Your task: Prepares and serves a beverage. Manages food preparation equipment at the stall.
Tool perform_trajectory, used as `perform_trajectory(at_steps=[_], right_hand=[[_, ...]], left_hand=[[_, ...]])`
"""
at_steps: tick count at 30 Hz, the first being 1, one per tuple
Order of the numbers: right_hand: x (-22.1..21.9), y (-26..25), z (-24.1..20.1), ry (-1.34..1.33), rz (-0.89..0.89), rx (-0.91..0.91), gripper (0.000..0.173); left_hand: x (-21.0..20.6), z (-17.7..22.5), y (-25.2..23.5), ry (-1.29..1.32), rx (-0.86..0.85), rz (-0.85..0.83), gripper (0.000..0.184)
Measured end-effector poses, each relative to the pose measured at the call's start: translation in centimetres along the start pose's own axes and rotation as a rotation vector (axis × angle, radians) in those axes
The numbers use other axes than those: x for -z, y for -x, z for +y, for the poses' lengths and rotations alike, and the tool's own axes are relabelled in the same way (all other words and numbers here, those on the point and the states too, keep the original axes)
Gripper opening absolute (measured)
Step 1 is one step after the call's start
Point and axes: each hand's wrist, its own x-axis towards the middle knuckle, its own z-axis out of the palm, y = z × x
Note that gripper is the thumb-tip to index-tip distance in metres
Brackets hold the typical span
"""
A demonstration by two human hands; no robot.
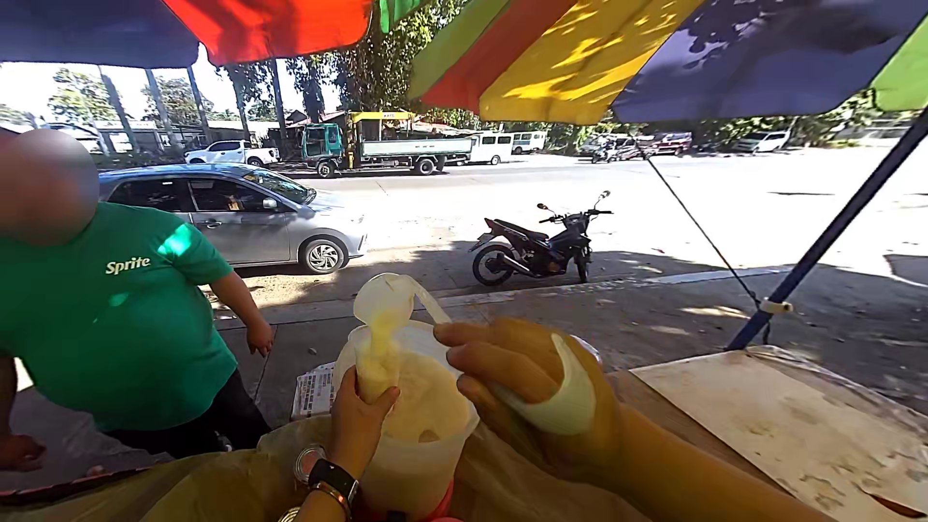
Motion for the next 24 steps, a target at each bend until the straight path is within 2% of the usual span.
perform_trajectory(at_steps=[2,4,9,12,14,16,24], right_hand=[[0.3,1.1,-0.9,0.02,-0.057,0.089,0.015],[0.7,1.5,-1.4,0.072,-0.043,0.108,0.014],[1.1,1.9,0.7,0.167,0.155,-0.257,0.022],[-1.3,5.6,2.2,0.222,0.007,-0.473,0.026],[-3.4,9.1,2.5,0.182,-0.126,-0.539,0.027],[-4.8,11.4,2.6,0.165,-0.182,-0.545,0.029],[-7.2,12.9,3.6,0.15,-0.429,-0.822,0.035]], left_hand=[[-0.1,0.0,0.3,0.013,-0.05,0.031,0.078],[-0.1,0.0,0.5,0.044,-0.063,0.065,0.079],[0.4,-0.6,0.9,0.073,-0.074,0.139,0.079],[1.1,-1.1,1.3,0.101,-0.096,0.166,0.081],[1.6,-1.0,1.6,0.105,-0.096,0.185,0.081],[2.0,-1.0,1.8,0.105,-0.094,0.198,0.082],[2.6,-0.6,2.7,0.14,-0.082,0.235,0.079]])
